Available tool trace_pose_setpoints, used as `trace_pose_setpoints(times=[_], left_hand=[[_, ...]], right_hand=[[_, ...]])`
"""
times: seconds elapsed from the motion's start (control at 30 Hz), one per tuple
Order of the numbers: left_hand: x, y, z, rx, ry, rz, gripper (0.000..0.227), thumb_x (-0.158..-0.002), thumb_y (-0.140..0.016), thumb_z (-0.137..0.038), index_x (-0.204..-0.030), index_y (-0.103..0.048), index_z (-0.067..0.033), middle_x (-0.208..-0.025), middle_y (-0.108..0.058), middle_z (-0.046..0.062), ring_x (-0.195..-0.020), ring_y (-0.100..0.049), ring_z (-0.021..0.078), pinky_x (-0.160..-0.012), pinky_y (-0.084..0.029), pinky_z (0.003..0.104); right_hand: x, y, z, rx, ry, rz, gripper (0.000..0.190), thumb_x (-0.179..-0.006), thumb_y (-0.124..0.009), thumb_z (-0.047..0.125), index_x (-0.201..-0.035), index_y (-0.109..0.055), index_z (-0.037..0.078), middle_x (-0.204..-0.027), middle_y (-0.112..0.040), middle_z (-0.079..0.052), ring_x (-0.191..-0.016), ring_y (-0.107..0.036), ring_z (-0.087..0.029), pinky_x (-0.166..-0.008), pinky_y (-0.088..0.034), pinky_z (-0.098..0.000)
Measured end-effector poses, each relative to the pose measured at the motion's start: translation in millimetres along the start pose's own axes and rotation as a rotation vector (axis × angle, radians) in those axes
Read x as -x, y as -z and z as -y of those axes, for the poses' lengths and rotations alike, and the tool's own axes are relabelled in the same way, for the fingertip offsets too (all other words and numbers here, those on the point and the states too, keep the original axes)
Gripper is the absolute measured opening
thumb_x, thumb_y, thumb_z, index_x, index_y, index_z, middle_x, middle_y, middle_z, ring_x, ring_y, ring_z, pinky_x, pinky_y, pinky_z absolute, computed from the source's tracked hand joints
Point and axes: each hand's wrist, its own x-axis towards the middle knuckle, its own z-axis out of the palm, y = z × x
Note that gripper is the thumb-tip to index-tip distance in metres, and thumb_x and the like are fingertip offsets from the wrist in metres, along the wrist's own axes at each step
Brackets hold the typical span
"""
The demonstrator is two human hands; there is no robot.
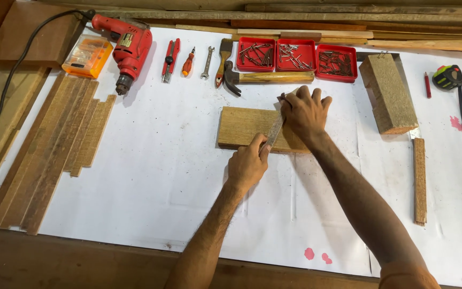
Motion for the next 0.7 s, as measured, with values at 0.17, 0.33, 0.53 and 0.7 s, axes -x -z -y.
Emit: trace_pose_setpoints(times=[0.17, 0.33, 0.53, 0.7], left_hand=[[2.3, 6.1, -8.2, 0.011, 0.018, 0.004, 0.021, -0.103, -0.057, -0.032, -0.116, -0.058, -0.0159, -0.076, -0.076, 0.007, -0.073, -0.077, 0.0288, -0.063, -0.059, 0.048], [0.6, -4.1, 3.9, 0.018, 0.004, -0.02, 0.02, -0.101, -0.058, -0.031, -0.114, -0.058, -0.0154, -0.082, -0.076, 0.006, -0.074, -0.076, 0.0295, -0.06, -0.059, 0.048], [-0.4, 0.9, -0.9, 0.033, 0.002, -0.018, 0.019, -0.103, -0.058, -0.031, -0.113, -0.058, -0.0158, -0.075, -0.075, 0.007, -0.072, -0.077, 0.0296, -0.059, -0.059, 0.048], [-0.7, -3.8, 3.3, 0.005, 0.002, -0.007, 0.02, -0.102, -0.057, -0.031, -0.116, -0.057, -0.0169, -0.075, -0.074, 0.008, -0.072, -0.076, 0.0307, -0.058, -0.06, 0.048]], right_hand=[[-11.1, -18.2, -16.6, 0.052, -0.004, 0.022, 0.025, -0.102, -0.066, 0.041, -0.104, -0.079, 0.02, -0.099, -0.061, -0.004, -0.095, -0.051, -0.028, -0.083, -0.035, -0.0523], [12.1, -4.0, 0.1, 0.075, -0.005, -0.012, 0.024, -0.097, -0.066, 0.04, -0.104, -0.08, 0.021, -0.097, -0.06, -0.005, -0.094, -0.051, -0.028, -0.081, -0.036, -0.054], [51.4, 20.0, 20.3, 0.065, 0.061, 0.127, 0.023, -0.1, -0.067, 0.04, -0.102, -0.077, 0.019, -0.098, -0.062, -0.003, -0.092, -0.051, -0.028, -0.078, -0.037, -0.0476], [51.2, 22.1, 24.7, 0.041, 0.139, 0.037, 0.028, -0.095, -0.066, 0.044, -0.103, -0.078, 0.02, -0.098, -0.062, -0.004, -0.091, -0.051, -0.027, -0.075, -0.036, -0.0485]])
